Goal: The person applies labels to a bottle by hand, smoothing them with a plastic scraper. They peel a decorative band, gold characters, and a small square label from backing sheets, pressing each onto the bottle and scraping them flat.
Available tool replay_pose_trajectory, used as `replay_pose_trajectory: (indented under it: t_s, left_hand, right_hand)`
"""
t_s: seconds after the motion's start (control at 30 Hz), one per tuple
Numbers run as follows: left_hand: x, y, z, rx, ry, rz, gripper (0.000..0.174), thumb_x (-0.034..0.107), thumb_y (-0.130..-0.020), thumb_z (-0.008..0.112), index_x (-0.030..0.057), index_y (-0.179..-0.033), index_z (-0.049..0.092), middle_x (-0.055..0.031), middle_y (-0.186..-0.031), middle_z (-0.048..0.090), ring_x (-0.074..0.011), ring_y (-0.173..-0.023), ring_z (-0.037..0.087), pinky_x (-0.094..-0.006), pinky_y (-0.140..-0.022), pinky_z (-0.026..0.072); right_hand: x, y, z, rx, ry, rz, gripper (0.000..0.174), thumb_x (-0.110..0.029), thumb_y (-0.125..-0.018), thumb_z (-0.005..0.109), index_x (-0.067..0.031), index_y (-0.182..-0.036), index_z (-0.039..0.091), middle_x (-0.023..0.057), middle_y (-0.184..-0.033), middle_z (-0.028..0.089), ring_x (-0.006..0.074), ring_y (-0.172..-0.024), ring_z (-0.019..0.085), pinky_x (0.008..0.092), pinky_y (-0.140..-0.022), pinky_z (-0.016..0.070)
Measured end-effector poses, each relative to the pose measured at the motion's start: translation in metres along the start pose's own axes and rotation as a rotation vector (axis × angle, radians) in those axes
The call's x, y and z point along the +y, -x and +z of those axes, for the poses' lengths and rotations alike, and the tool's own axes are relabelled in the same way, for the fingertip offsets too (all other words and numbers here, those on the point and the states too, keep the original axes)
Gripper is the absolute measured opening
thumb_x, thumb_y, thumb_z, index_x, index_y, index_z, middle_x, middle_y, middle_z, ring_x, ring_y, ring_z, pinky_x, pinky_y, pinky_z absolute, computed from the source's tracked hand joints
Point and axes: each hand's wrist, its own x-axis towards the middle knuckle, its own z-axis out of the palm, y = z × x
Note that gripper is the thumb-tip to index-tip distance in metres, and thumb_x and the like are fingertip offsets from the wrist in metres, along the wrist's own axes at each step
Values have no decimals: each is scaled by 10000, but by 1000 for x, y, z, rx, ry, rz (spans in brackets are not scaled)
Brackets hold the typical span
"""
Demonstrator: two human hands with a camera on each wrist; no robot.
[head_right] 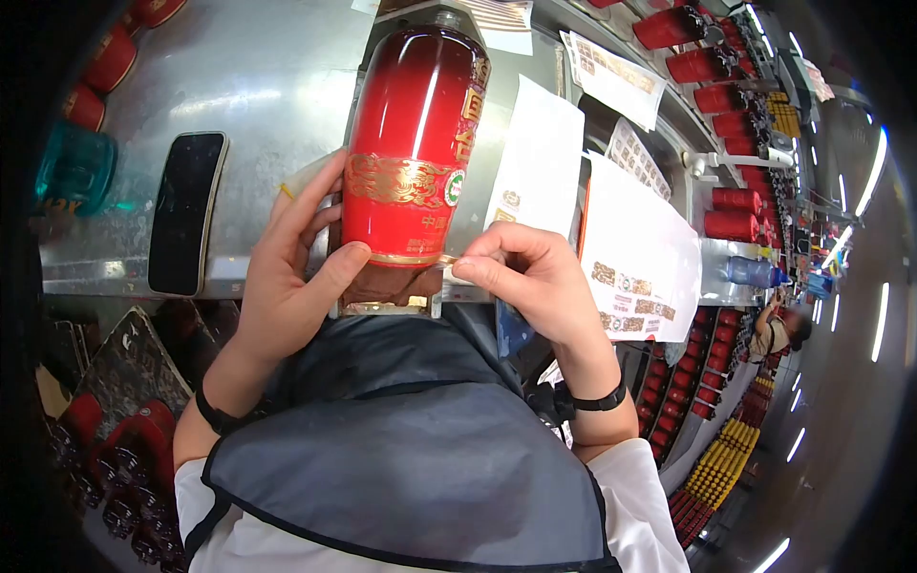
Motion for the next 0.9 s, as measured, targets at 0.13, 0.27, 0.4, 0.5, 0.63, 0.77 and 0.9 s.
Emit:
replay_pose_trajectory:
  t_s: [0.13, 0.27, 0.4, 0.5, 0.63, 0.77, 0.9]
  left_hand:
    - [3, 0, 0, -23, 17, -39, 648, 125, -917, 658, -22, -1476, 363, -166, -1395, 446, -231, -1285, 460, -359, -1073, 381]
    - [6, 1, 1, -58, 58, -68, 622, 66, -953, 590, -53, -1494, 307, -161, -1488, 392, -208, -1365, 399, -362, -1122, 327]
    - [3, 1, 2, -69, 28, -80, 605, 66, -964, 573, -53, -1494, 307, -163, -1504, 377, -205, -1371, 391, -359, -1123, 325]
    - [-1, 3, 6, 23, 50, -34, 564, 173, -967, 611, 2, -1465, 407, -162, -1346, 473, -226, -1212, 515, -328, -1052, 397]
    - [-1, 5, 2, 51, 152, -97, 442, 137, -1011, 531, -10, -1423, 463, -141, -1337, 492, -188, -1222, 508, -307, -1037, 406]
    - [0, 10, -3, 108, 214, -126, 360, 127, -1029, 498, -17, -1358, 531, -131, -1290, 534, -164, -1207, 522, -295, -999, 434]
    - [-1, 13, -2, 122, 242, -140, 354, 145, -1016, 532, -19, -1329, 554, -126, -1293, 547, -167, -1188, 534, -304, -984, 451]
  right_hand:
    - [-8, 13, -4, 23, 49, -68, 97, -93, -899, 721, -8, -866, 690, -57, -721, 580, 2, -643, 461, 179, -575, 350]
    - [-18, 21, -2, 17, 65, -117, 101, -94, -904, 715, -3, -869, 689, -47, -732, 581, 6, -645, 459, 175, -587, 346]
    - [-15, 19, -2, 34, 90, -117, 111, -105, -903, 720, -4, -869, 689, -49, -723, 580, 7, -639, 460, 179, -579, 346]
    - [-9, 15, -4, 41, 72, -95, 116, -112, -902, 722, -6, -869, 688, -53, -713, 576, 9, -634, 461, 181, -569, 345]
    - [-5, 11, -3, 46, 64, -64, 114, -113, -904, 721, -9, -872, 689, -56, -708, 572, 8, -631, 460, 182, -558, 343]
    - [-4, 8, 0, 46, 35, -60, 110, -112, -906, 719, -11, -877, 687, -55, -718, 573, 6, -633, 461, 182, -557, 342]
    - [-5, 7, 1, 36, 33, -57, 107, -111, -906, 719, -12, -881, 686, -57, -721, 572, 5, -633, 460, 182, -558, 343]
